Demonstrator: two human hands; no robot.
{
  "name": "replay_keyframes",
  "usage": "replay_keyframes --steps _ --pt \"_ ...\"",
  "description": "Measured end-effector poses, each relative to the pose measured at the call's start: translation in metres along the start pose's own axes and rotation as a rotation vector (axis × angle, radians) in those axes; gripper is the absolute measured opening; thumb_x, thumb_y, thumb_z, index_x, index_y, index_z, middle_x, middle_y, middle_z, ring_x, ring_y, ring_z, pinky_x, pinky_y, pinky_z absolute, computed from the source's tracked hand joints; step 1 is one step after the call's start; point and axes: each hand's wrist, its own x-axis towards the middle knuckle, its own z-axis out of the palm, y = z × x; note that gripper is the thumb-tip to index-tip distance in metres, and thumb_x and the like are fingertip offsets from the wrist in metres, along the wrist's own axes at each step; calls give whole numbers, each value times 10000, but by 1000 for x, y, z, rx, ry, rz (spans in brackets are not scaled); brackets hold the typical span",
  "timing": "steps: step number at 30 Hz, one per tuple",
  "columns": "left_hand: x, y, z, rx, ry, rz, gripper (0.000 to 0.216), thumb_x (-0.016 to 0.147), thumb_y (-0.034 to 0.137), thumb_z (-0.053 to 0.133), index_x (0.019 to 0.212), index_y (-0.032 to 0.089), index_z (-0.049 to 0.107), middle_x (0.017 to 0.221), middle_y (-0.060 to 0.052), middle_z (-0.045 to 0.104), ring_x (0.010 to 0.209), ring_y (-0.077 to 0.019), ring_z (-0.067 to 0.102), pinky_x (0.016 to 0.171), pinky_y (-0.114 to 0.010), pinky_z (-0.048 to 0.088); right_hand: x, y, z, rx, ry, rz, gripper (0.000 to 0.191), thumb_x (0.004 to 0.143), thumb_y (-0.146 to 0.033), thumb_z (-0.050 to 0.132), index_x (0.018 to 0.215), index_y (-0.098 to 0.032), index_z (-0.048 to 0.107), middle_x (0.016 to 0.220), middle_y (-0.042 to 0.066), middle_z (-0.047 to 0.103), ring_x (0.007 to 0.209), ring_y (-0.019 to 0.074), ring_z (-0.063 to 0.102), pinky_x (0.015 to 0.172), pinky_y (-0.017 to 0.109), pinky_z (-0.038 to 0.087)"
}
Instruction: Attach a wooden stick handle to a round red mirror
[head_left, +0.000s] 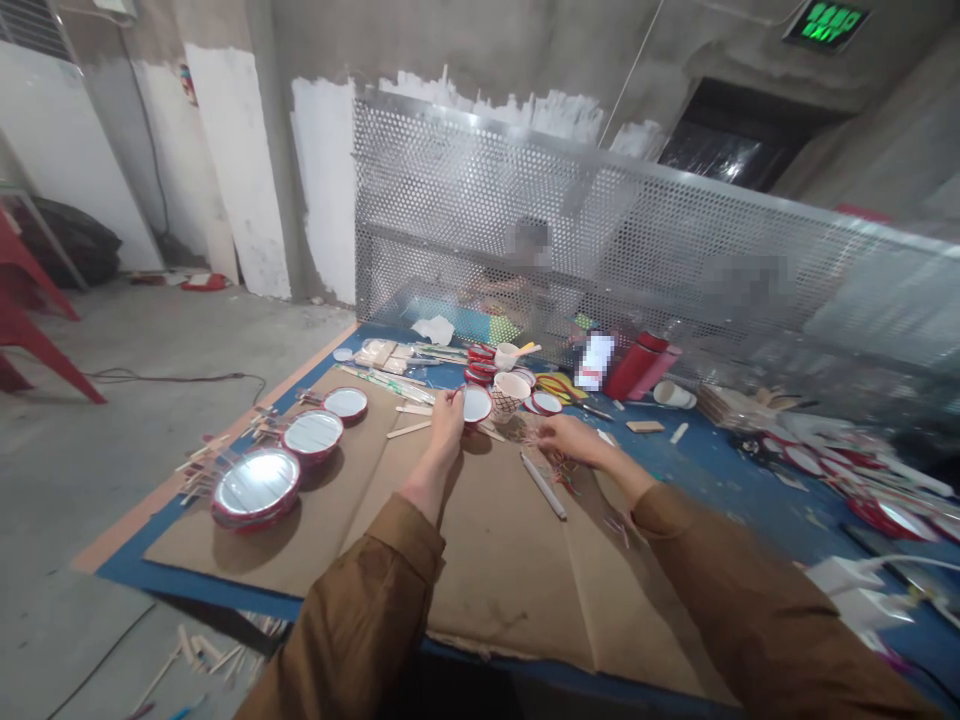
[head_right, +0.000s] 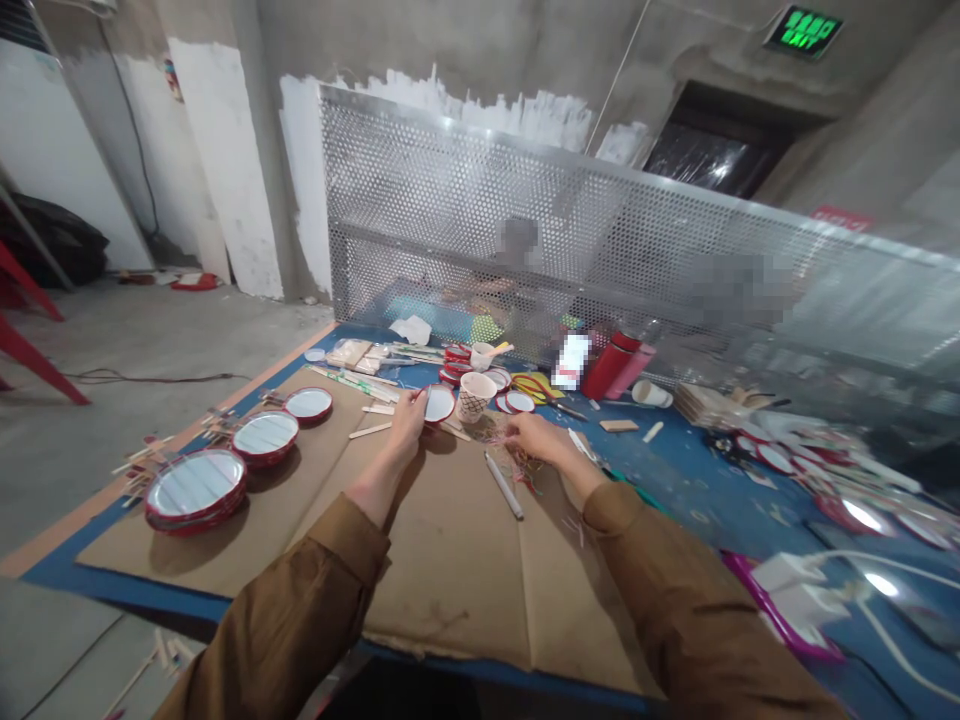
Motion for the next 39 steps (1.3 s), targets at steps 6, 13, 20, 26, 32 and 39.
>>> replay_keyframes --steps 6,13,20,26,32,39 --pt "3 -1 -1 32 19 29 179 976 253 460 1066 143 568 632 28 570 393 -113 541 405 -207 405 1 19 -11 108 120 -24 245 822 -287 574 746 -179 780 686 35 717 672 173 619 611 258 382" --pt "0 0 -1 17 -1 18 176 971 235 462 1069 137 571 630 22 575 387 -111 539 392 -200 398 -4 30 -15 224 259 -4 217 780 -373 641 739 -200 765 758 44 750 730 201 643 638 276 413" --pt "3 -3 0 22 -12 3 206 969 269 474 1103 145 569 638 19 590 373 -120 540 389 -220 420 -3 25 -13 259 332 66 331 756 -497 667 638 -188 663 631 20 671 630 163 573 551 257 339" --pt "0 0 -1 23 -24 4 223 980 257 440 1124 139 563 622 28 567 384 -128 547 387 -226 418 0 24 -12 221 253 46 212 794 -333 604 681 -178 695 672 26 694 651 165 607 581 257 359" --pt "-4 3 1 20 -31 -14 215 981 246 436 1136 152 551 671 20 583 392 -116 541 389 -224 422 -2 24 -13 191 147 21 198 791 -192 551 727 -175 738 628 15 701 613 161 656 615 243 423" --pt "-3 3 1 10 -39 -35 214 983 250 438 1145 153 537 623 32 565 382 -122 539 384 -217 412 -4 1 -28 63 263 100 326 936 -290 479 1143 -199 714 770 50 742 793 204 691 704 263 433"
